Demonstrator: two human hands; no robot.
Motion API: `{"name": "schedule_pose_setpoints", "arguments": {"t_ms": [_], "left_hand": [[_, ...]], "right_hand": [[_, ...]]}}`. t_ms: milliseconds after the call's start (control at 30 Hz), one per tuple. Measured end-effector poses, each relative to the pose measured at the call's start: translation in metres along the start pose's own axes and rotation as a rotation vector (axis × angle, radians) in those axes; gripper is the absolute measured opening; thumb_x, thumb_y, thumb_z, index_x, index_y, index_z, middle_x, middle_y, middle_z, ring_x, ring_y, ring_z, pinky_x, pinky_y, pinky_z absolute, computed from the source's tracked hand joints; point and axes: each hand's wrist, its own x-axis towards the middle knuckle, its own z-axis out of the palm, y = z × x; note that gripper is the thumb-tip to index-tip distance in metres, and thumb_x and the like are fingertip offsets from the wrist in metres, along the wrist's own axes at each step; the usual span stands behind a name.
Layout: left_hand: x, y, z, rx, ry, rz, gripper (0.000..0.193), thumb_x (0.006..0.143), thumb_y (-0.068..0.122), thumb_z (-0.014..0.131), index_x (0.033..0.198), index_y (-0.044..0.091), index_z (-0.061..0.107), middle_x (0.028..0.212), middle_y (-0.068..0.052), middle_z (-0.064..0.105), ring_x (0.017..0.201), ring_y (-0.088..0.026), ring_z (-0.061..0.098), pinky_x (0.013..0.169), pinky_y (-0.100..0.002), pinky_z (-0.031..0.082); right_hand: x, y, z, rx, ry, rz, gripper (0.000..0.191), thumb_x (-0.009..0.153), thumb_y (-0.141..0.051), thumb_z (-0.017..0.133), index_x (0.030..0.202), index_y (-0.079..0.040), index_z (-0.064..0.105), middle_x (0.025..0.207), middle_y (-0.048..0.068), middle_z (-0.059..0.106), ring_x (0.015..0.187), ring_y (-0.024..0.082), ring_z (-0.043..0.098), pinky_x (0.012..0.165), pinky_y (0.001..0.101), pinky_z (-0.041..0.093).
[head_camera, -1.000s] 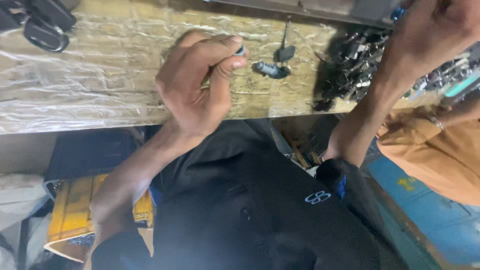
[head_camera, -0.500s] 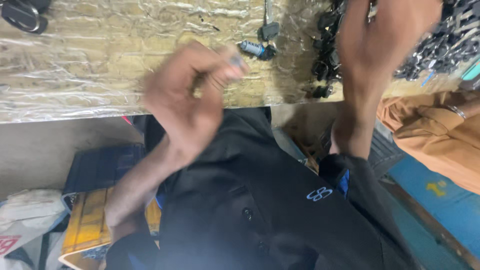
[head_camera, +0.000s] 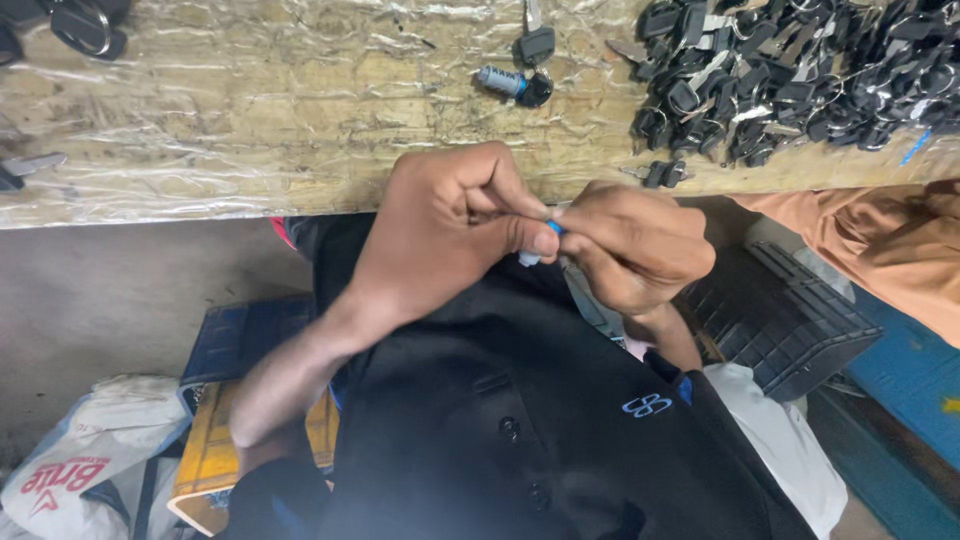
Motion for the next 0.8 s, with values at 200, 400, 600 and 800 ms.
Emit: {"name": "schedule_pose_setpoints", "arguments": {"t_ms": [200,400,600,800], "left_hand": [[-0.002,-0.015,-0.014,-0.135,-0.053,-0.142,0.031,0.094,0.009,0.078,0.119,-0.004,0.066,0.082,-0.003,0.076,0.071,-0.001,0.065,0.064,-0.018,0.050],[0.003,-0.004,-0.005,0.176,0.052,-0.016,0.019,0.096,0.010,0.080,0.111,-0.002,0.079,0.078,-0.001,0.064,0.065,-0.005,0.047,0.057,-0.023,0.037],[-0.003,-0.022,0.007,0.179,0.504,0.333,0.021,0.107,0.019,0.074,0.117,0.001,0.074,0.094,-0.004,0.071,0.078,-0.008,0.062,0.067,-0.023,0.049],[-0.022,-0.036,-0.054,0.098,0.303,0.424,0.035,0.102,0.035,0.073,0.113,0.002,0.076,0.093,-0.008,0.073,0.075,-0.012,0.063,0.066,-0.026,0.048]], "right_hand": [[-0.014,0.001,0.002,-0.220,-0.181,0.014,0.046,0.077,-0.008,0.092,0.107,0.016,0.067,0.073,0.017,0.064,0.057,0.021,0.060,0.051,0.0308,0.046],[-0.017,0.030,0.025,-0.416,-0.045,-0.418,0.037,0.090,0.000,0.087,0.116,0.009,0.062,0.081,0.014,0.061,0.066,0.027,0.063,0.060,0.0372,0.053],[0.022,0.032,0.020,-0.510,-0.165,-0.225,0.025,0.095,0.000,0.081,0.118,0.003,0.071,0.074,0.011,0.057,0.059,0.025,0.059,0.054,0.0375,0.043],[0.051,0.005,0.031,-0.659,0.062,0.295,0.025,0.108,-0.002,0.071,0.130,0.008,0.062,0.105,0.019,0.057,0.088,0.024,0.056,0.079,0.0348,0.046]]}}
